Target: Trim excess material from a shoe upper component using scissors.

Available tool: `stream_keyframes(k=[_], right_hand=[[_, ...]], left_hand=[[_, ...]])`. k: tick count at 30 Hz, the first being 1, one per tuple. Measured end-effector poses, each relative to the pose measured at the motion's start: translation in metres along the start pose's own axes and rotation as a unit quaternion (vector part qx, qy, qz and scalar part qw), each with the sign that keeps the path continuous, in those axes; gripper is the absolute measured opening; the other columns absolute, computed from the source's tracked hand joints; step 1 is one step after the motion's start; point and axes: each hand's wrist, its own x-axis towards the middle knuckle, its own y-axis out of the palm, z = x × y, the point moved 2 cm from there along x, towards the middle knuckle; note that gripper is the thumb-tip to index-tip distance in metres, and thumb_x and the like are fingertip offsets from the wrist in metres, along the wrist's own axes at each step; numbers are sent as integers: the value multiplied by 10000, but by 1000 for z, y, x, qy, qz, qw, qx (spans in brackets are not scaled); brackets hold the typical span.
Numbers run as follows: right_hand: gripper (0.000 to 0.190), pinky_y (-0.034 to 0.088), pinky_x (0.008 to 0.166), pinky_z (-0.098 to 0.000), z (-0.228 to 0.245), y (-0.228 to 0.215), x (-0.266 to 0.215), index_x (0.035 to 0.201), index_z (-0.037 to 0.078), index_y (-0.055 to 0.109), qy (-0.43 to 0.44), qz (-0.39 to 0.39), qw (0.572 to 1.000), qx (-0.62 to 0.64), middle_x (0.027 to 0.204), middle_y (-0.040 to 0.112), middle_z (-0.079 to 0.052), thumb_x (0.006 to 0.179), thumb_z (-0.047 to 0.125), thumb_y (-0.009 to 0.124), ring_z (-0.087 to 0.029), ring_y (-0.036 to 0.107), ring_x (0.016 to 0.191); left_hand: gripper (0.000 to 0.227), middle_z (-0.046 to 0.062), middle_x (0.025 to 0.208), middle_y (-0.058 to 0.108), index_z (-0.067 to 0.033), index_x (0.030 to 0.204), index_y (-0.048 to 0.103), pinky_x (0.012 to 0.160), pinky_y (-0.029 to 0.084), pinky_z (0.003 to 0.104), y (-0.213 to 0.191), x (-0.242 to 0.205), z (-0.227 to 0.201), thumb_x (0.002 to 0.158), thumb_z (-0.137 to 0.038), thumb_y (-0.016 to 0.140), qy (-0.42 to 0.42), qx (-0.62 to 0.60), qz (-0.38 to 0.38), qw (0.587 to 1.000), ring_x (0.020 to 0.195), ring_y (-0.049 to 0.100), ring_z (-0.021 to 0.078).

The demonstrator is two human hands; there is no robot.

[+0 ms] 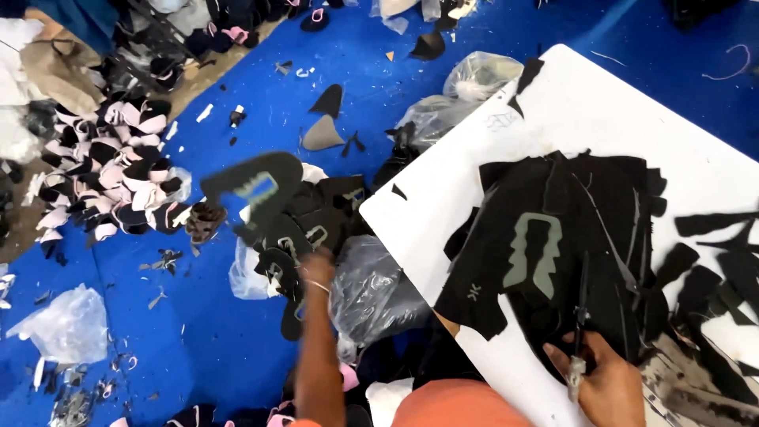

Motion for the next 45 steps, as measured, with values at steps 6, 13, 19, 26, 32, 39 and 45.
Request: stream_keyframes(k=[6, 13, 19, 26, 32, 39, 45], right_hand=[[473, 570, 735, -370, -8, 1, 1, 1078, 101, 743, 11, 14, 999, -43, 740, 699, -143, 754, 430, 846, -266, 756, 717], [448, 396, 557, -328, -42, 5, 19, 1065, 10, 743, -32, -17, 987, 154, 583, 613, -140, 759, 323, 838, -179, 544, 551], [419, 454, 564, -326, -19, -2, 20, 1008, 1, 740, -22, -52, 996, 69, 663, 628, -120, 791, 344, 843, -180, 593, 547], [463, 492, 606, -342, -4, -4, 13, 991, 4, 739, -10, -58, 998, 24, 744, 660, -114, 769, 390, 866, -210, 608, 648], [412, 418, 586, -317, -52, 21, 13, 1000, -12, 714, -36, -113, 978, 170, 633, 644, -107, 828, 341, 841, -139, 543, 635], [401, 435, 580, -279, -33, 11, 4, 964, -13, 687, -67, -184, 972, 132, 686, 611, -62, 800, 310, 856, -114, 520, 637], [376, 424, 542, -283, -24, -11, -30, 1023, 12, 702, -20, -127, 973, 194, 655, 626, -38, 791, 270, 847, -105, 511, 602]], left_hand=[[460, 154, 1075, 726, -79, 1239, 687, 847, 562, 445, -24, -204, -183, 879, -360, 639, 89, -440, 339, 827, 949, 705, 328], [409, 199, 1065, 715, -33, 1093, 710, 812, 592, 472, -56, -106, -107, 774, -280, 771, 215, -386, 437, 783, 943, 725, 361], [286, 201, 896, 714, -65, 927, 741, 744, 544, 511, -336, 18, -18, 950, -335, 650, 87, -415, 156, 892, 856, 697, 395], [625, 265, 1200, 549, 42, 1228, 611, 903, 468, 493, -465, -26, -163, 877, -431, 822, 238, -589, 113, 764, 1084, 520, 426], [874, 224, 1165, 586, 141, 1410, 495, 942, 487, 461, -451, -49, -177, 781, -349, 855, 137, -703, 14, 698, 1079, 563, 364], [588, 86, 1188, 726, -8, 1317, 634, 953, 538, 316, -483, -58, -138, 844, -306, 815, 253, -836, 234, 428, 1073, 681, 131], [383, 39, 1127, 739, -2, 1243, 671, 913, 576, 310, -520, -33, -115, 920, -161, 801, 306, -849, 230, 365, 1017, 682, 128]])
